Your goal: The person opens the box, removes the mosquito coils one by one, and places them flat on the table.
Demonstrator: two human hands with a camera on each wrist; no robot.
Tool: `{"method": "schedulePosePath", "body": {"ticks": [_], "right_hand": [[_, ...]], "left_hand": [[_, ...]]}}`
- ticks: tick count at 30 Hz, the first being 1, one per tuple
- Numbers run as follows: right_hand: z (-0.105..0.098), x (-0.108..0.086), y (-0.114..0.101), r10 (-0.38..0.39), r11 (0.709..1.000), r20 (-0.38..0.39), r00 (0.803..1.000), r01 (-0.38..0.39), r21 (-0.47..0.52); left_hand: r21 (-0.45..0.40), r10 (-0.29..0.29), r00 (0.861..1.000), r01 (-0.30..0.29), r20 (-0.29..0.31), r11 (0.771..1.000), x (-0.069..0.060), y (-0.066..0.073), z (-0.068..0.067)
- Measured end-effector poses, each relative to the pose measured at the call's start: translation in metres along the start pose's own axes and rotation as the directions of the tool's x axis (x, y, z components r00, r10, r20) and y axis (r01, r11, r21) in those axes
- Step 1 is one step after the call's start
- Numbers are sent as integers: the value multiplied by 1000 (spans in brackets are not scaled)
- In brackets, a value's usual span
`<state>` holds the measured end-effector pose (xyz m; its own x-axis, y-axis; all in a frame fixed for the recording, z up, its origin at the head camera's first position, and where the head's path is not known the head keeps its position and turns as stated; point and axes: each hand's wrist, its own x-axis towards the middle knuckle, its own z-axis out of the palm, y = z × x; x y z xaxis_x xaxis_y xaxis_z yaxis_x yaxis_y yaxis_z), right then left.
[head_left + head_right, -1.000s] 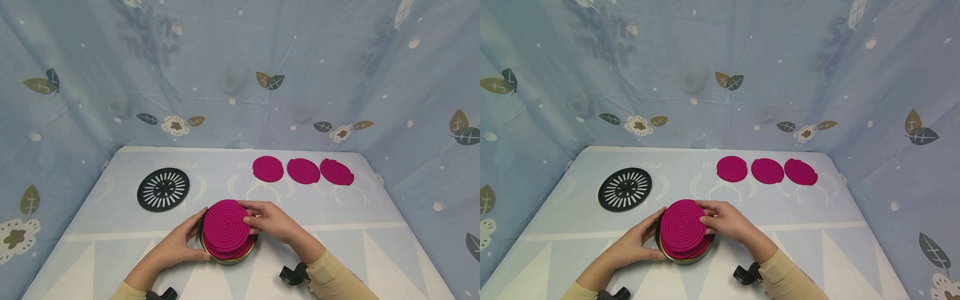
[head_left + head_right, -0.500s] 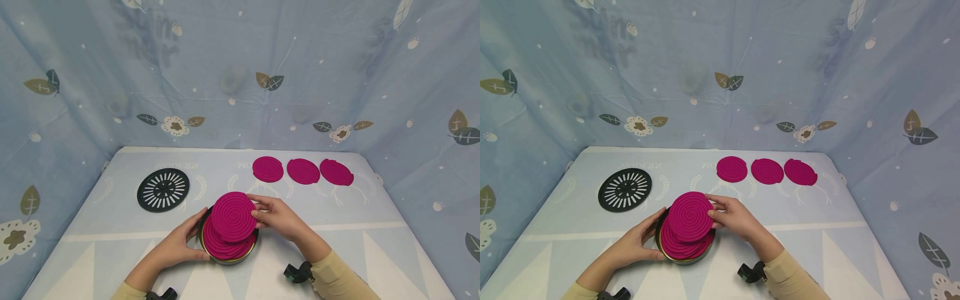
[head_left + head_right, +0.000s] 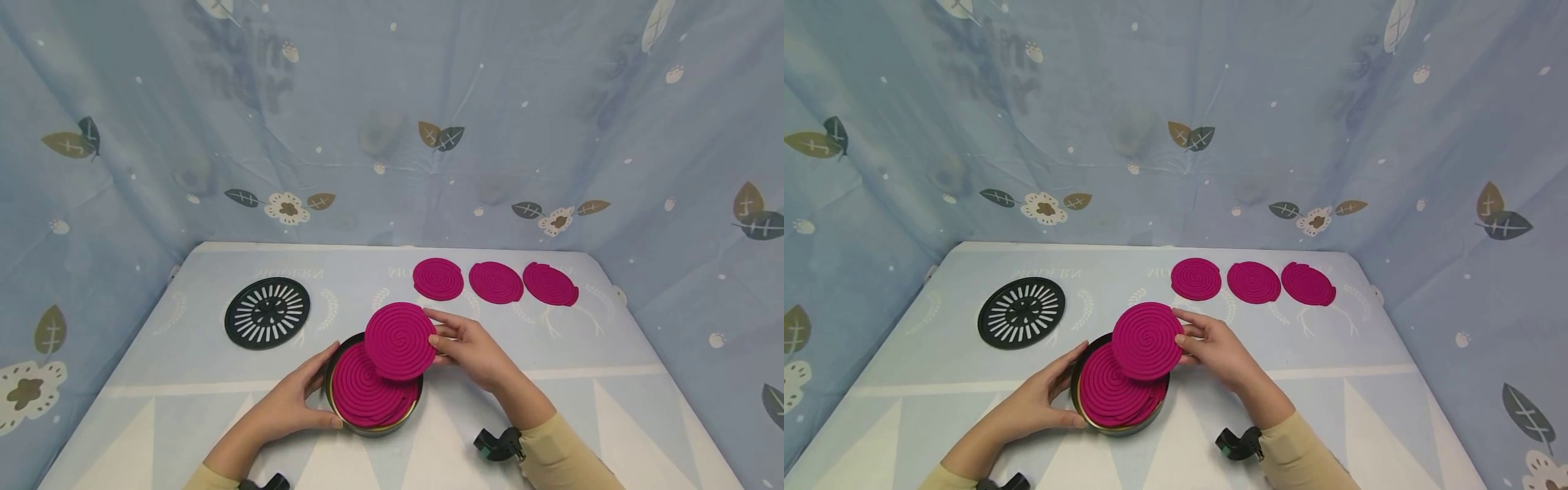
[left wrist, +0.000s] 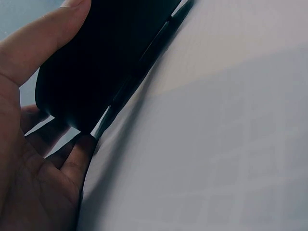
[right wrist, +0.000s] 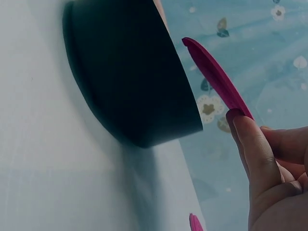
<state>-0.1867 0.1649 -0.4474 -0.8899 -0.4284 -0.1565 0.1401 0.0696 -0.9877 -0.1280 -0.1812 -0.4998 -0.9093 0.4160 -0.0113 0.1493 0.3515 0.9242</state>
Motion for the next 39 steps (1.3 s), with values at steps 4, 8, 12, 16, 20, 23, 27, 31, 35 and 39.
{"method": "schedulePosePath", "body": {"ticks": [4, 8, 12, 16, 20, 23, 27, 31, 35, 39], "right_hand": [[-7, -2, 1, -7, 1000, -20, 1000, 7, 28], [-14, -4, 2, -8, 999, -54, 999, 10, 47], [-22, -6, 1, -15, 998, -93, 996, 21, 62], [-31, -10, 1, -32, 997, -126, 992, 41, 69], [-41, -11, 4, -50, 995, -153, 987, 61, 74], [-47, -11, 6, -54, 993, -174, 983, 71, 96], [-55, -10, 11, -44, 990, -203, 978, 69, 120], [-60, -8, 17, -29, 989, -221, 975, 59, 132], [-64, -7, 22, -20, 989, -232, 973, 53, 138], [-67, -5, 28, -8, 989, -249, 969, 44, 139]], "left_hand": [[-9, -3, 1000, 3, 2, 1000, 0, 1, 0], [-10, -4, 1000, 4, 2, 1000, 0, 1, 0], [-13, -6, 1000, 6, 3, 1000, 0, 2, 0], [-15, -10, 1000, 10, 5, 1000, 0, 3, 0], [-7, -13, 1000, 13, 2, 1000, 0, 3, 0], [-1, -11, 1000, 11, -1, 1000, 0, 2, 0], [-3, -7, 1000, 7, 1, 1000, 0, 1, 0], [-2, -5, 1000, 5, 4, 1000, 0, 0, 0], [-5, -12, 1000, 12, 2, 1000, 0, 1, 0], [-7, -18, 1000, 18, 0, 1000, 0, 2, 0]]}}
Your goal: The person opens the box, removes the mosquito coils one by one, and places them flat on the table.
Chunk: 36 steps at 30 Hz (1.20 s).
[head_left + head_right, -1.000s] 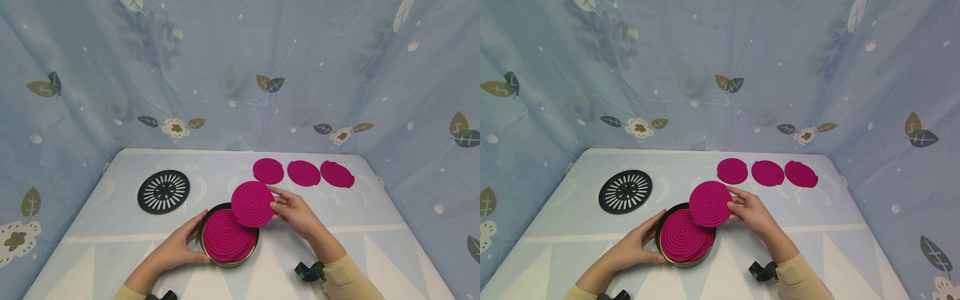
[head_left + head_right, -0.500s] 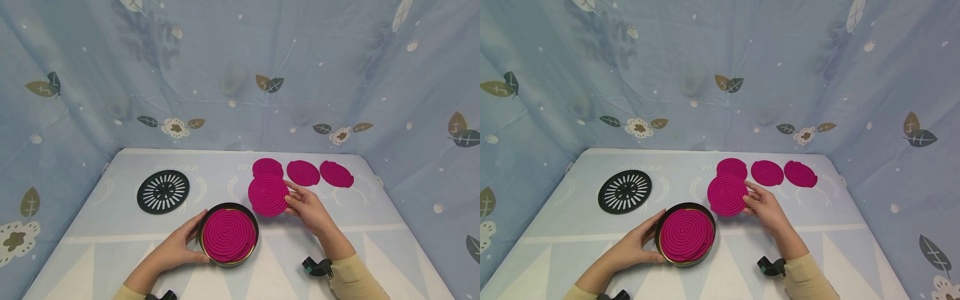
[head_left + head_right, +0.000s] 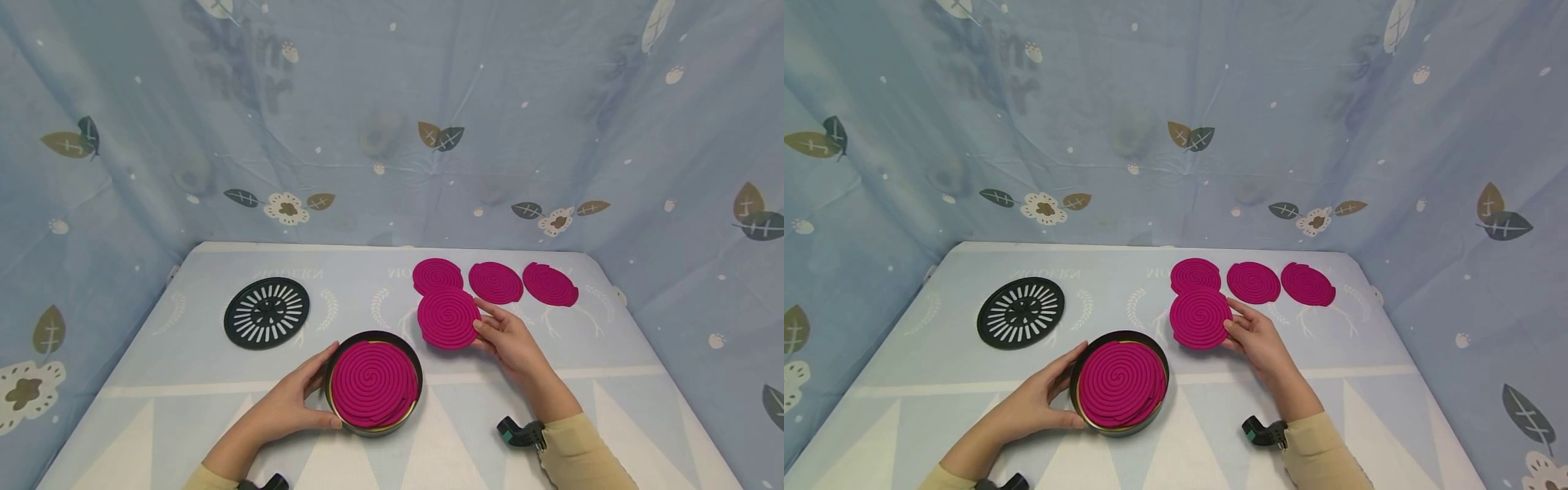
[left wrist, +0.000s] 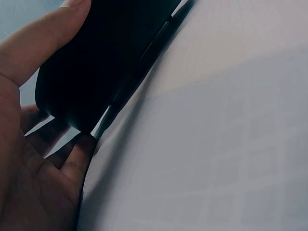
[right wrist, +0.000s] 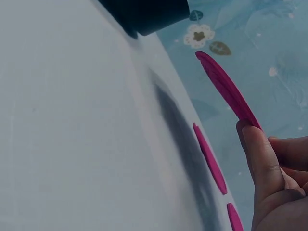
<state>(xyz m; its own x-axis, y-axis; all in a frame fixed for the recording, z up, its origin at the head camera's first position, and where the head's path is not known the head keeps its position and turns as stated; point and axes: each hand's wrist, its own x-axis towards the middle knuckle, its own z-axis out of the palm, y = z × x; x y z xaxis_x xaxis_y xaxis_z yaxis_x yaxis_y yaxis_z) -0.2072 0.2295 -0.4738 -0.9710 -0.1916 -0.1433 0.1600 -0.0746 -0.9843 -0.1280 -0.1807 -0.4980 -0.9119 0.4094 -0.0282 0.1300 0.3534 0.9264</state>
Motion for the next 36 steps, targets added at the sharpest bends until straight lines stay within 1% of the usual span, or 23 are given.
{"method": "schedulePosePath", "body": {"ticks": [6, 14, 20, 31, 36], "right_hand": [[-4, 3, 9, 40, 999, -39, 998, -40, 12], [-6, 6, 19, 64, 998, -46, 997, -64, -3], [-7, 7, 23, 104, 994, -55, 993, -105, -10], [-6, 5, 22, 123, 984, -84, 989, -132, -115], [-8, 3, 20, 122, 978, -77, 989, -133, -159]], "left_hand": [[6, 8, 1000, -8, -3, 1000, 0, 0, 1], [1, 12, 1000, -12, 2, 1000, -1, 1, 0], [-3, 18, 1000, -18, 6, 1000, -1, 1, 0], [4, 39, 999, -39, 5, 999, -1, -1, 0], [12, 36, 999, -36, 0, 999, -1, -1, 0]]}}
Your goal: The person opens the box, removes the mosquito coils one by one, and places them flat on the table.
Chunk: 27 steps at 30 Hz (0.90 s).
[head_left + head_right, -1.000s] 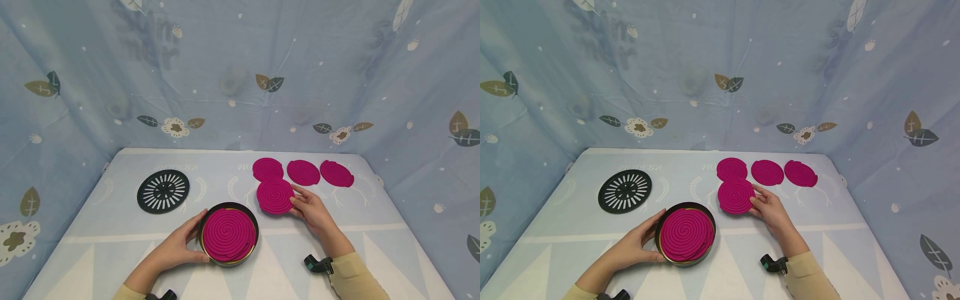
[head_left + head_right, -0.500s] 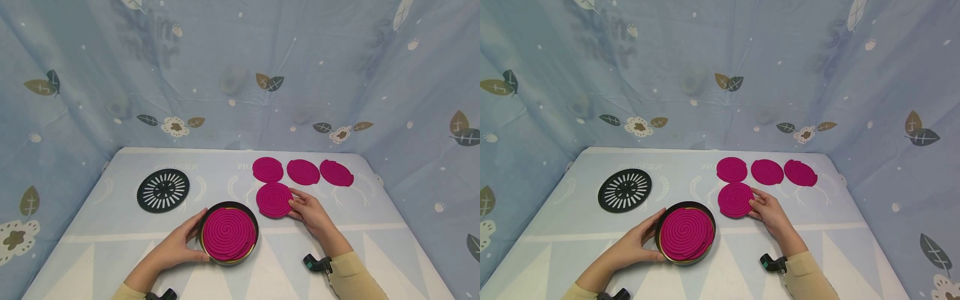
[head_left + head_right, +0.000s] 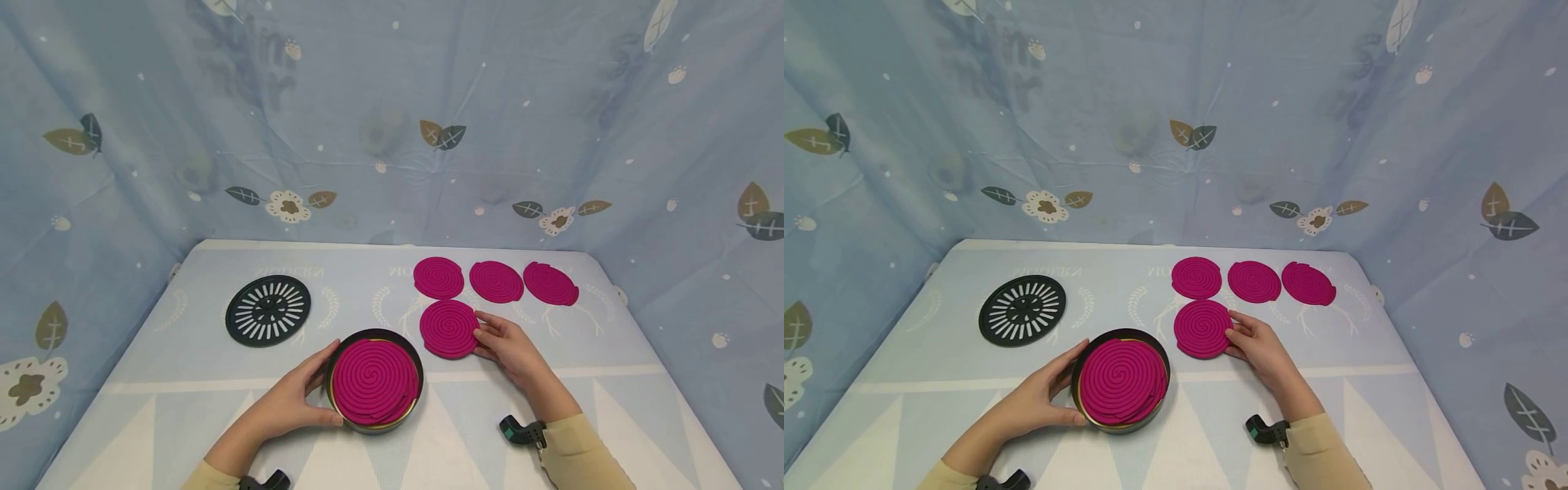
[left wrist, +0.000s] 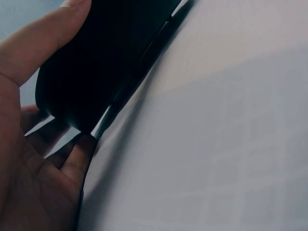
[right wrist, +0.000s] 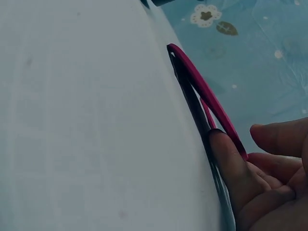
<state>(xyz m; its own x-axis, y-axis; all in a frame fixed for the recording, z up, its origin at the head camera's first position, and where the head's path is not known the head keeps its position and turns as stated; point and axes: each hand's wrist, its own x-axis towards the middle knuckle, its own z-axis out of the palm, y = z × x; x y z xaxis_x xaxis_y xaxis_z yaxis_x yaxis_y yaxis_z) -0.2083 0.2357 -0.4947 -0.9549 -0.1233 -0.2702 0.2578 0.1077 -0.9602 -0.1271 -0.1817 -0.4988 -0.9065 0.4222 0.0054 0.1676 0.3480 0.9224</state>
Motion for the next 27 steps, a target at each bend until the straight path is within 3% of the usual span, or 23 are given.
{"method": "schedulePosePath", "body": {"ticks": [11, 17, 27], "right_hand": [[-10, -12, -3, -67, 995, 54, 996, 71, -70], [-15, -17, 0, -101, 994, 70, 992, 103, -26], [-10, -29, 6, -94, 991, 38, 995, 90, 98]], "left_hand": [[-7, -5, 1000, 5, 3, 1000, 0, 1, 0], [-8, -11, 1000, 11, 5, 1000, 1, 0, 0], [10, -37, 999, 37, -5, 999, 1, 1, 1]]}}
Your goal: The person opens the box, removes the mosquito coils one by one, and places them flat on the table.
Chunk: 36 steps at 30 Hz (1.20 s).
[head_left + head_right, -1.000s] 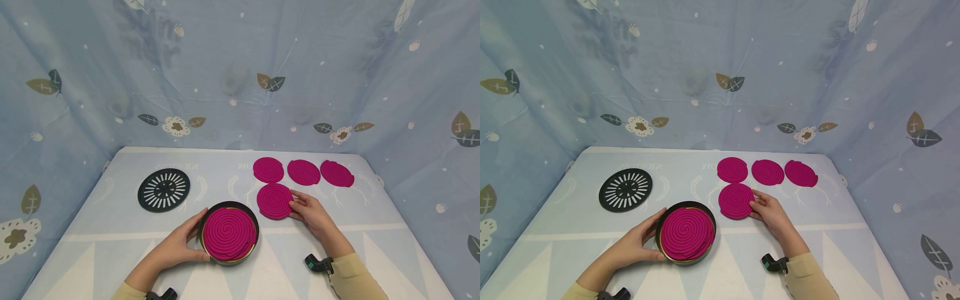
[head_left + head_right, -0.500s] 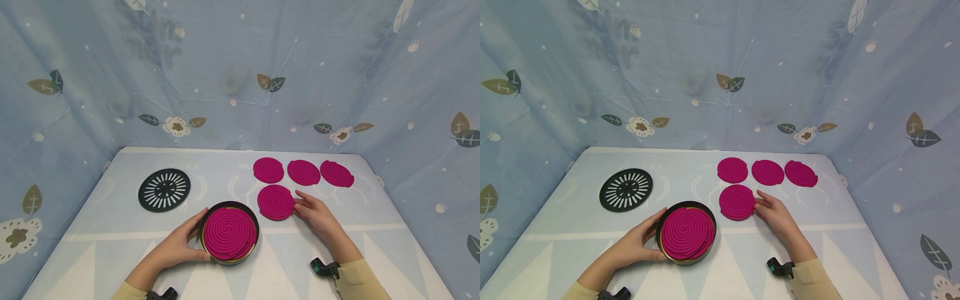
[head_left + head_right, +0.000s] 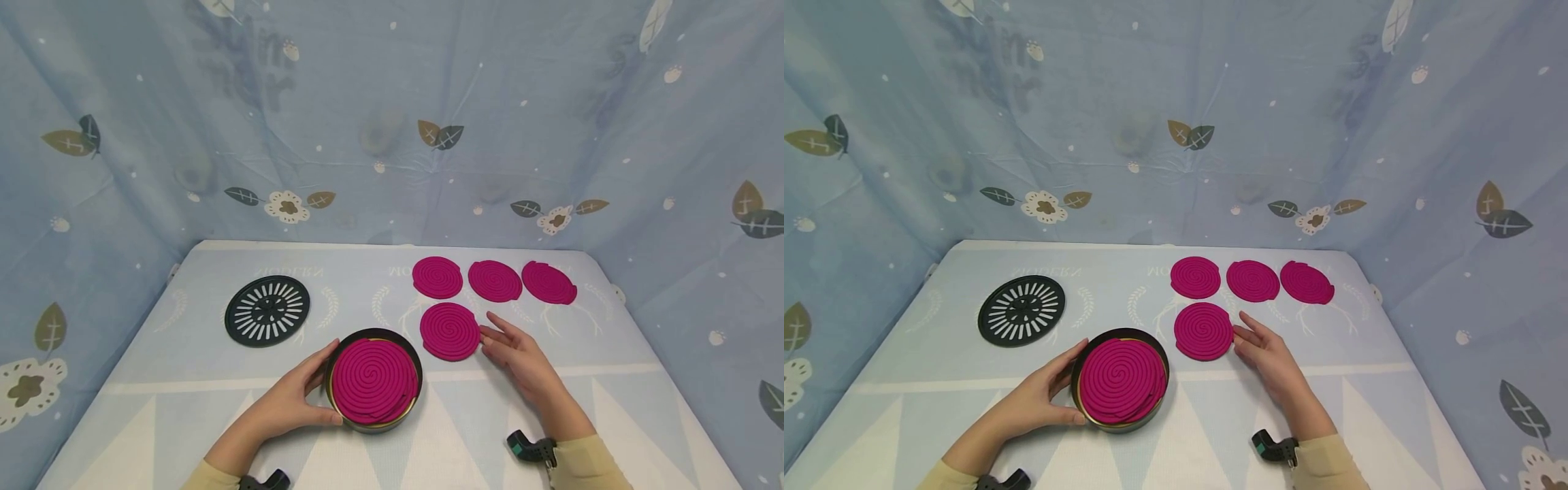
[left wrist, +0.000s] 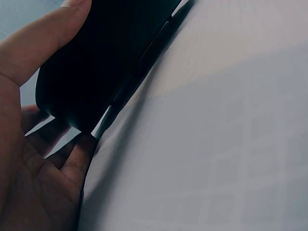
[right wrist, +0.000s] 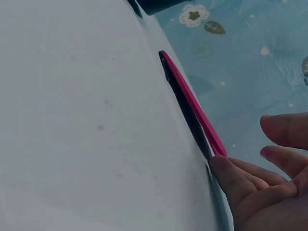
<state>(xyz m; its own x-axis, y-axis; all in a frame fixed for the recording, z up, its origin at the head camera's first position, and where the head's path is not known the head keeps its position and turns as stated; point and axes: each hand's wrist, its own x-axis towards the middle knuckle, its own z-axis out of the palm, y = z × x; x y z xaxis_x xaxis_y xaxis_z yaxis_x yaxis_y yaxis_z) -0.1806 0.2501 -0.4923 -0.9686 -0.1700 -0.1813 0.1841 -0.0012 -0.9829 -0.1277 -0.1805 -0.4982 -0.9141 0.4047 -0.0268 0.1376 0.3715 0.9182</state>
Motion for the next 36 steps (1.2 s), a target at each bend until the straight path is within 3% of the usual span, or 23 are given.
{"method": "schedulePosePath", "body": {"ticks": [9, 17, 30, 36], "right_hand": [[5, -4, 7, -53, 996, -61, 997, 58, 75], [6, -4, 9, -58, 993, -41, 997, 62, 100], [5, -4, 13, -49, 991, -44, 998, 54, 119], [5, -4, 10, -59, 997, -46, 997, 61, 56]], "left_hand": [[-4, 0, 1000, 0, 0, 1000, 0, 1, 0], [-10, 11, 1000, -11, 1, 1000, 0, 0, 0], [0, -5, 1000, 5, 3, 1000, -1, 1, 0], [5, 8, 1000, -8, 4, 1000, 0, -2, 0]]}}
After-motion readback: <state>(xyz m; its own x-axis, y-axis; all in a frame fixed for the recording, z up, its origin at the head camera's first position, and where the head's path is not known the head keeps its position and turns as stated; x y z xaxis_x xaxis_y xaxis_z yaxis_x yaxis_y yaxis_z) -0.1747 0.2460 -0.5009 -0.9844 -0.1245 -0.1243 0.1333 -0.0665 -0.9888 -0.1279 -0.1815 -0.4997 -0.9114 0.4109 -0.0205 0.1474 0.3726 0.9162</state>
